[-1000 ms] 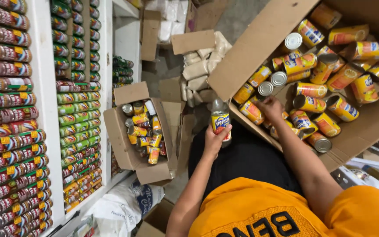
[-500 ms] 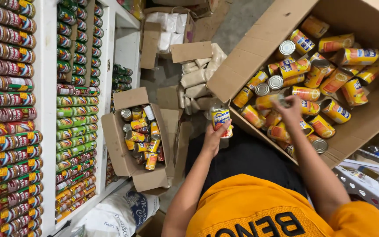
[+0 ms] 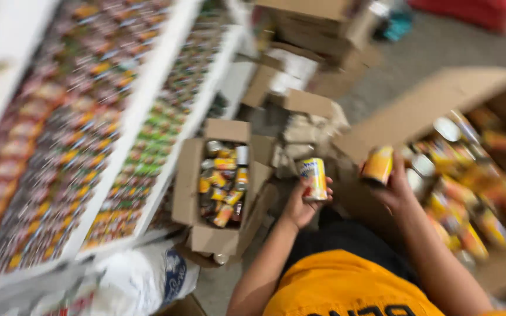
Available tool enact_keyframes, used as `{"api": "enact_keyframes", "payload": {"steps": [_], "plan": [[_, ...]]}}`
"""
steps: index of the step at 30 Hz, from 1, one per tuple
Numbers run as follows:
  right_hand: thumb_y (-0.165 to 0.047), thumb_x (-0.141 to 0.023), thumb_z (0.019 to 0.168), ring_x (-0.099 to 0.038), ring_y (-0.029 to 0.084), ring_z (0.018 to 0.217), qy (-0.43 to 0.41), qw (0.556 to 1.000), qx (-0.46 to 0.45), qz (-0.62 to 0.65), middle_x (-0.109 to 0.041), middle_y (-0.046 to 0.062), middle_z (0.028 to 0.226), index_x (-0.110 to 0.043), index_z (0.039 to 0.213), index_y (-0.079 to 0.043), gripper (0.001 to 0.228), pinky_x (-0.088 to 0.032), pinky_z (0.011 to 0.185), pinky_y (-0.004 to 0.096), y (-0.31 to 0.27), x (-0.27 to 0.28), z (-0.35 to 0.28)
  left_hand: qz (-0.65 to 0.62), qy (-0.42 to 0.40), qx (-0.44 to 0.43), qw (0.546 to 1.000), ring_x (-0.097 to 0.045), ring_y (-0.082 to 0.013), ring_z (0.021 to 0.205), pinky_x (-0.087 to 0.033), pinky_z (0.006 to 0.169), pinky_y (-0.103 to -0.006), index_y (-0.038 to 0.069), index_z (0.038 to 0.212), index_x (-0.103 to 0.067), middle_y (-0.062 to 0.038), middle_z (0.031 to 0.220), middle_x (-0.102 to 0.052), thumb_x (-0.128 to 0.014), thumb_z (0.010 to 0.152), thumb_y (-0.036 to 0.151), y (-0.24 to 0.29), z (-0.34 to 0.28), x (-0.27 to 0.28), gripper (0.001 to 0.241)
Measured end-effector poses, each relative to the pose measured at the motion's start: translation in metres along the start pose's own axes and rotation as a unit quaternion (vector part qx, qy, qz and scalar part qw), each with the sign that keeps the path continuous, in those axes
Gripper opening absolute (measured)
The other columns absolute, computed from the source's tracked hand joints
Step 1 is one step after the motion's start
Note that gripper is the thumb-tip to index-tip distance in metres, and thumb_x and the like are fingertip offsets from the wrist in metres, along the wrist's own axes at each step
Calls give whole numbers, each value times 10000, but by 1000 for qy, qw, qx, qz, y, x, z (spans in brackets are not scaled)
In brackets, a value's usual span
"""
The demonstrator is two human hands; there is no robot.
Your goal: Remove canned goods from a cardboard box and place them onto retail shelves in an organized manner.
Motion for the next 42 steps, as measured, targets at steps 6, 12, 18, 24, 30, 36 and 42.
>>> {"api": "enact_keyframes", "payload": {"steps": [6,12,18,24,30,36,42], "plan": [[-459,-557,984,-640,322,1168,161,932,-189,-264,-673,171,1271,-553,1363,4,599,-472,1056,486,131,-27,64,-239,-10,-105,965,-707,-264,1007,-606,908,-424,3,1320,-601,-119,1150,-698,-701,995,348,73,-73,39,484],[-310,-515,935,-627,350,1173,82,892,-261,-360,-642,203,1272,-511,1361,10,532,-456,1038,527,272,-108,113,-149,201,-278,927,-680,-177,1023,-544,915,-362,116,1250,-628,-30,1120,-696,-743,927,325,152,-139,137,401],[-351,-538,1006,-651,314,1161,-82,828,-327,-449,-672,187,1260,-526,1355,62,540,-494,1042,423,421,-219,134,75,319,-452,830,-649,-139,1028,-528,936,-334,74,1251,-631,-21,1128,-695,-801,887,281,294,-266,109,452],[-239,-632,1005,-629,127,1122,-299,739,-165,-581,-669,36,1235,-513,1439,-14,503,-493,975,290,549,-319,133,227,286,-607,706,-641,-146,1153,-532,1038,-351,52,1397,-488,-48,1273,-638,-862,831,121,405,-369,70,682],[-100,-765,892,-659,126,983,-474,583,-35,-658,-692,67,1134,-504,1383,3,566,-565,835,308,663,-450,86,306,332,-677,580,-636,-172,1206,-552,1020,-352,32,1435,-444,-62,1326,-603,-860,847,113,497,-446,51,726],[-83,-869,808,-651,134,1123,-568,527,78,-628,-649,80,1235,-470,1403,12,722,-556,972,299,755,-529,72,373,440,-686,443,-686,-185,1058,-589,904,-331,20,1390,-533,-95,1248,-667,-889,809,155,581,-504,57,695],[-126,-880,805,-676,139,1097,-568,546,56,-614,-672,76,1194,-484,1376,6,707,-593,953,295,839,-537,115,392,514,-668,369,-705,-176,978,-609,829,-327,17,1354,-585,-100,1167,-706,-892,788,205,644,-535,80,670]]}}
Point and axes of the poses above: each hand's wrist, its own z-axis towards the middle knuckle, its own x-axis out of the back of the hand, y = z × x, the point moved 3 cm from there along z, towards the middle knuckle
